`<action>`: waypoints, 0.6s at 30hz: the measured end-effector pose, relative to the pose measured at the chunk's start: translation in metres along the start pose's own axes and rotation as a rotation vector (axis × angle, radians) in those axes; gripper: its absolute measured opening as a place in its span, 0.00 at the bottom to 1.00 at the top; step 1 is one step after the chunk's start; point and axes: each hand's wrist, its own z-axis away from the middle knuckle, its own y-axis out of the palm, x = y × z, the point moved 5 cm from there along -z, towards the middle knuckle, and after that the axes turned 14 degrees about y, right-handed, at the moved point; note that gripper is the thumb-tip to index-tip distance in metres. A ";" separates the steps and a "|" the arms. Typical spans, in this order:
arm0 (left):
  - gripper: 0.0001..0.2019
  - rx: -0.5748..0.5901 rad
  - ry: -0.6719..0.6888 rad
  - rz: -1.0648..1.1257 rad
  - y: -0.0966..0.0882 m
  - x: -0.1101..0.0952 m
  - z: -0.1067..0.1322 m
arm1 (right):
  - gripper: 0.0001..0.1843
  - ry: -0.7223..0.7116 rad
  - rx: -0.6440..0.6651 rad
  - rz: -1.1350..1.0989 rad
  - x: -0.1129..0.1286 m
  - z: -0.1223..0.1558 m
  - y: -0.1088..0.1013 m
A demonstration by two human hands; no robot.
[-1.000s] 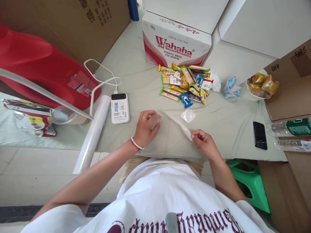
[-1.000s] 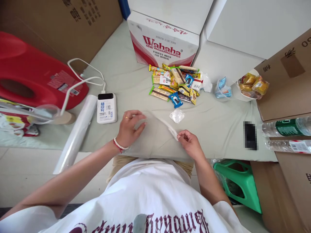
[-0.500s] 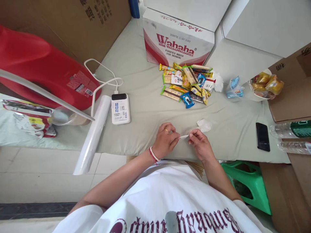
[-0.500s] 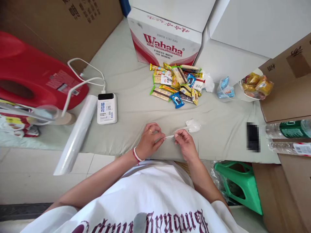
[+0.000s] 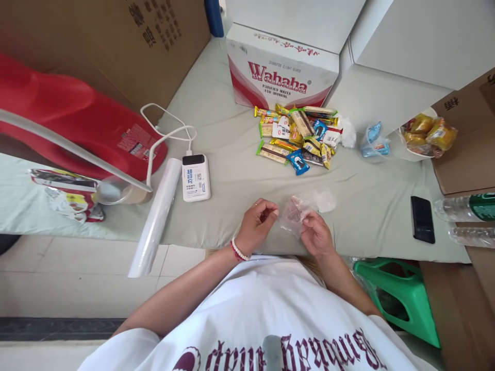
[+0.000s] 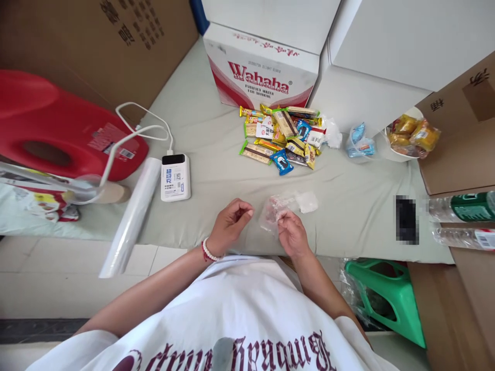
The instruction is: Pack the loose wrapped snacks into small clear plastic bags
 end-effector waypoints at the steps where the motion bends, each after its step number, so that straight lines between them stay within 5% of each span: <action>1: 0.08 -0.020 -0.026 0.008 -0.001 0.003 -0.006 | 0.07 0.016 0.012 0.001 0.002 0.001 0.002; 6: 0.11 -0.012 -0.125 -0.003 0.008 0.015 -0.029 | 0.12 0.029 0.039 0.037 0.012 -0.001 0.006; 11: 0.09 0.082 -0.059 -0.050 0.022 0.014 -0.041 | 0.06 -0.011 0.026 0.082 0.017 -0.012 0.001; 18: 0.10 -0.002 -0.100 0.141 0.008 0.023 -0.045 | 0.07 0.018 -0.005 0.061 0.021 -0.025 -0.003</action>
